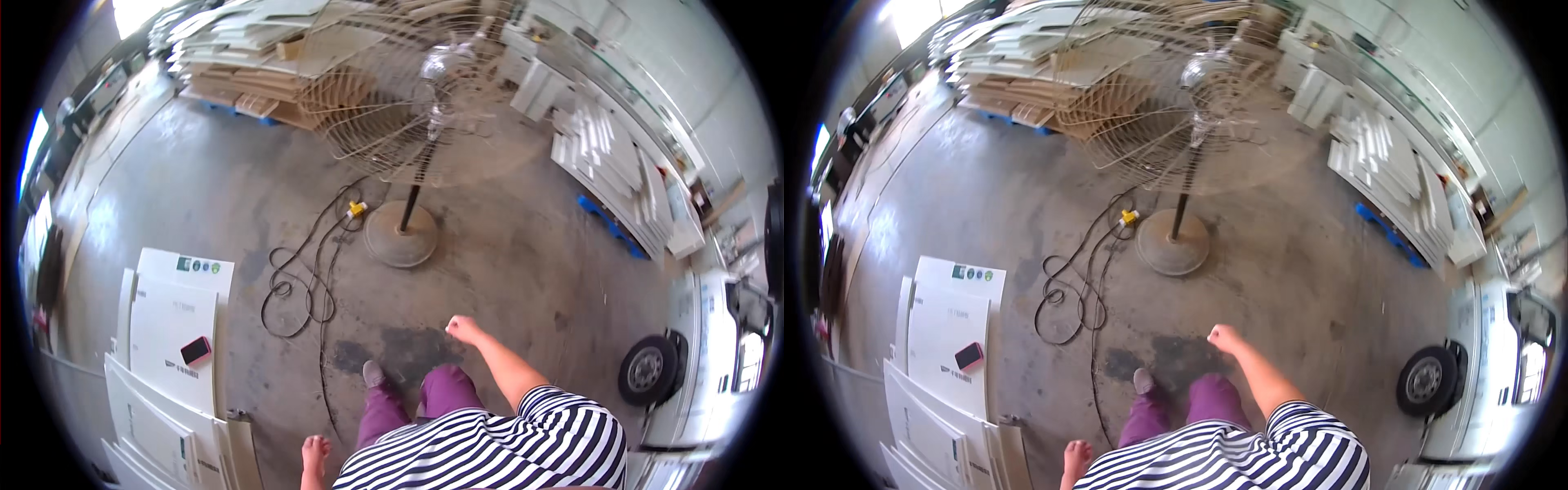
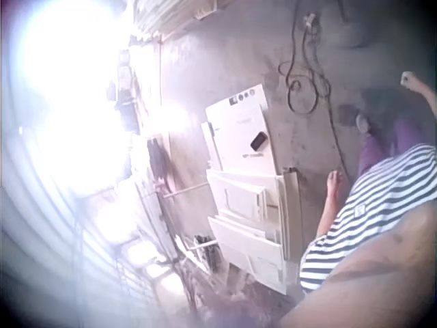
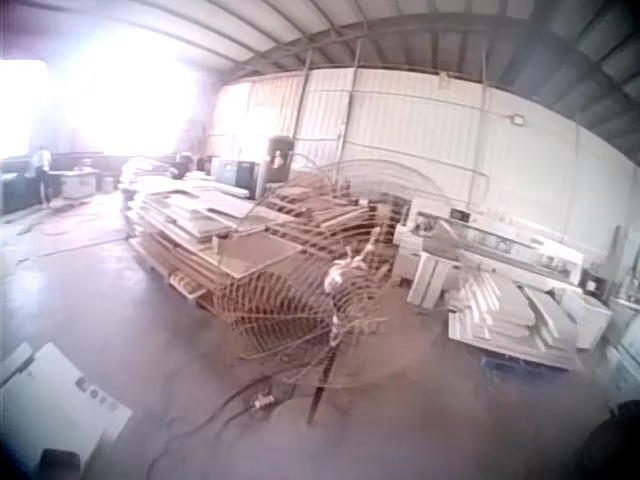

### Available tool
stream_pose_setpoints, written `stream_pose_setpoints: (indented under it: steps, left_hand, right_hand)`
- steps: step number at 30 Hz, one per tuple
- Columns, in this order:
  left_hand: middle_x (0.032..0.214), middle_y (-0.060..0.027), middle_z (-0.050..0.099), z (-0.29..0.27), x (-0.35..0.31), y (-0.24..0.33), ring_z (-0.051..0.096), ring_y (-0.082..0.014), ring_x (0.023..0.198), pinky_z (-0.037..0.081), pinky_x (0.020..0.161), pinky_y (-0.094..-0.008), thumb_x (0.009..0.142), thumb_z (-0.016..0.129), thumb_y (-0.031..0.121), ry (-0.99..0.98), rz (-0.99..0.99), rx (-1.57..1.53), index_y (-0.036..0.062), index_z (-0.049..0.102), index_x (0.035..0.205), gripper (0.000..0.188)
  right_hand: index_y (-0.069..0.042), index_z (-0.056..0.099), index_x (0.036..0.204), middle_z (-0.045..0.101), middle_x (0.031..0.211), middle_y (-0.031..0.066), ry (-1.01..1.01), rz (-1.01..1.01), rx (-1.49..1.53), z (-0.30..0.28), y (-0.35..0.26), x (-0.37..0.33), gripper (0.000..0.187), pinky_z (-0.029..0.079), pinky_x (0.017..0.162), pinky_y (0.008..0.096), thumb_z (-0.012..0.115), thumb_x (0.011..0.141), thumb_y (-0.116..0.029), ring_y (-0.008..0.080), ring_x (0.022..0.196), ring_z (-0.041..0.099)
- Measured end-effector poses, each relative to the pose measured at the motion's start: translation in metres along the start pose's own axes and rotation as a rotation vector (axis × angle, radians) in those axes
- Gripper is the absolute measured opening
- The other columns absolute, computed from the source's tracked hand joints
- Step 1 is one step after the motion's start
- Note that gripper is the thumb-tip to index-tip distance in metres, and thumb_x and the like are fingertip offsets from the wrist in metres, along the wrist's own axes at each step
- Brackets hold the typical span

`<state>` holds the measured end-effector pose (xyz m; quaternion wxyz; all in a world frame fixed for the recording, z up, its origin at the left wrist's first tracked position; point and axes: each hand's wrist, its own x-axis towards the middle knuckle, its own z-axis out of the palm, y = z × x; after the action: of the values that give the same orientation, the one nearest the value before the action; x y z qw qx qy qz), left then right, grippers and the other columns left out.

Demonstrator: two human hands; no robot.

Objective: The person picks up flat wood panels and bundles them together using plastic strapping, then lifts the bundled panels onto the back of a truck.

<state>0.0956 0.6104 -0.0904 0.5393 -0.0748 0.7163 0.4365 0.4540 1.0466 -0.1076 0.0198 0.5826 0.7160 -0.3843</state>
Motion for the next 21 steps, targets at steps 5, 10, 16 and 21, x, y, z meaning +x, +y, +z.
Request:
stream_pose_setpoints:
  steps: [5,10,16,21]
  left_hand:
    - [0.084,-0.0091,0.062,0.082,-0.014,0.039,0.057,-0.0116,0.067,0.044,0.055,-0.0219,0.094,0.047,0.021,0.016,0.032,-0.263,0.0008,0.054,0.103,0.023]
    - [0.092,-0.0089,0.062,0.164,-0.047,-0.009,0.059,-0.0233,0.078,0.048,0.072,-0.0318,0.093,0.050,0.021,0.211,-0.196,-0.349,0.0084,0.057,0.108,0.021]
    - [0.085,-0.0062,0.062,0.278,-0.089,-0.116,0.058,-0.0159,0.072,0.047,0.063,-0.0283,0.093,0.052,0.022,0.296,-0.028,0.228,0.0069,0.057,0.106,0.020]
    - [0.084,-0.0058,0.062,0.331,-0.084,-0.103,0.058,-0.0147,0.071,0.047,0.061,-0.0275,0.092,0.052,0.022,0.260,-0.116,0.168,0.0067,0.056,0.105,0.020]
  right_hand:
    - [-0.005,0.064,0.084,0.066,0.078,0.0087,0.170,-0.109,0.070,-0.064,-0.022,0.204,0.022,0.049,0.070,0.0335,0.066,0.078,-0.026,0.0179,0.074,0.062]
    - [-0.006,0.054,0.114,0.062,0.106,0.0097,0.261,-0.063,0.223,-0.105,-0.043,0.394,0.045,0.046,0.084,0.0323,0.072,0.077,-0.024,0.0182,0.098,0.057]
    - [-0.004,0.050,0.120,0.057,0.117,0.0076,0.179,-0.337,0.733,-0.123,-0.062,0.516,0.052,0.041,0.094,0.0311,0.073,0.075,-0.015,0.0190,0.113,0.051]
    - [-0.009,0.060,0.077,0.058,0.075,-0.0006,0.255,-0.370,0.868,-0.117,-0.096,0.540,0.014,0.043,0.072,0.0277,0.071,0.070,-0.007,0.0126,0.074,0.055]
